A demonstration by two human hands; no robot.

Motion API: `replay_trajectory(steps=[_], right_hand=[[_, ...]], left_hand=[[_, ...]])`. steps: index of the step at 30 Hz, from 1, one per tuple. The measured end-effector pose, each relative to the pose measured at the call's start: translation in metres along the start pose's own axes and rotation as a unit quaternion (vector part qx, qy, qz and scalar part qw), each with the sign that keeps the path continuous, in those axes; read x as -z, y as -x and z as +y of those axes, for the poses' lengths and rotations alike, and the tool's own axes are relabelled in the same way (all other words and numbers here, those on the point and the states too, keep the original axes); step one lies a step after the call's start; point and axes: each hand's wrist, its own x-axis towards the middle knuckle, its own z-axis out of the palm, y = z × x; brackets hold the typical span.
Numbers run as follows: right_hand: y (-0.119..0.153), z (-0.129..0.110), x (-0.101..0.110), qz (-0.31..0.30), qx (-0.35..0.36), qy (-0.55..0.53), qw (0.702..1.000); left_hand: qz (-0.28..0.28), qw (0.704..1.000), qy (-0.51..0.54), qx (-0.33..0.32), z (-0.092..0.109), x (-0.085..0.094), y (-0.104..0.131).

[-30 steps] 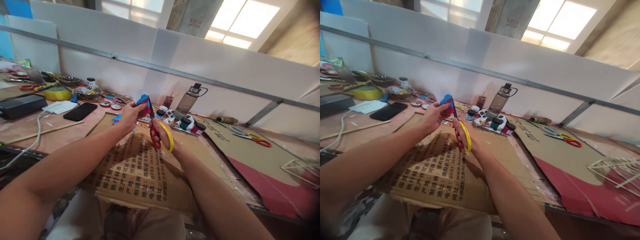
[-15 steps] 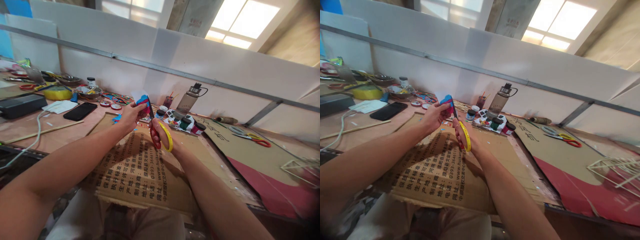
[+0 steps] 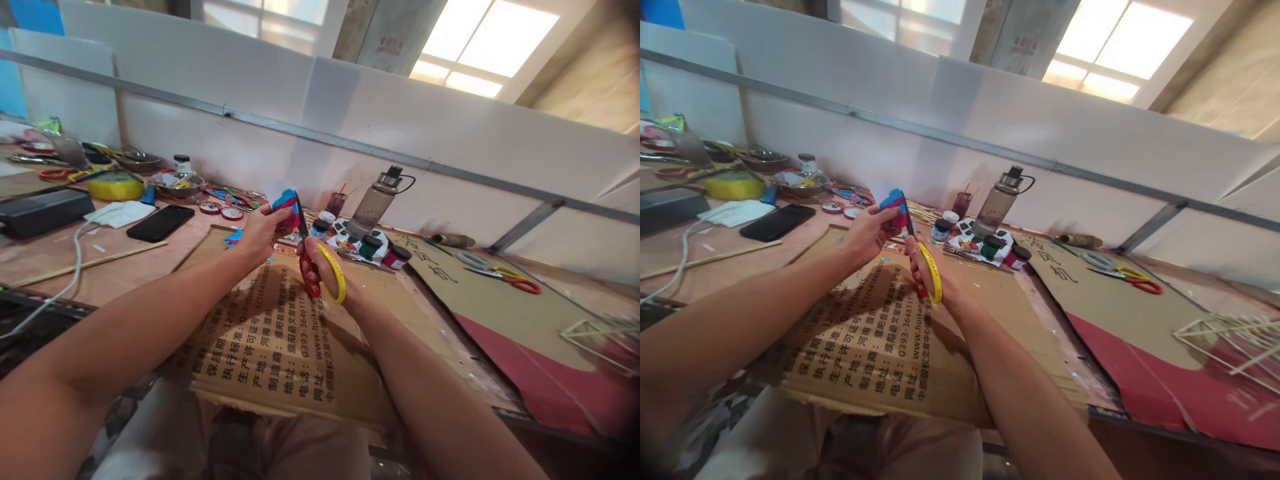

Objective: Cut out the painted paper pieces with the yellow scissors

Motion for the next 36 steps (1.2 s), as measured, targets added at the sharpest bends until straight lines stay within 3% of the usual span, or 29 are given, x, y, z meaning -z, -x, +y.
replay_trajectory(steps=[36], right_hand=[[0.0047,-0.0056,0.0011,-0.007,0.030,0.030,0.999]], left_hand=[[0.005,1.000,-0.013,-0.013,0.0009,-0.0022,0.0018]])
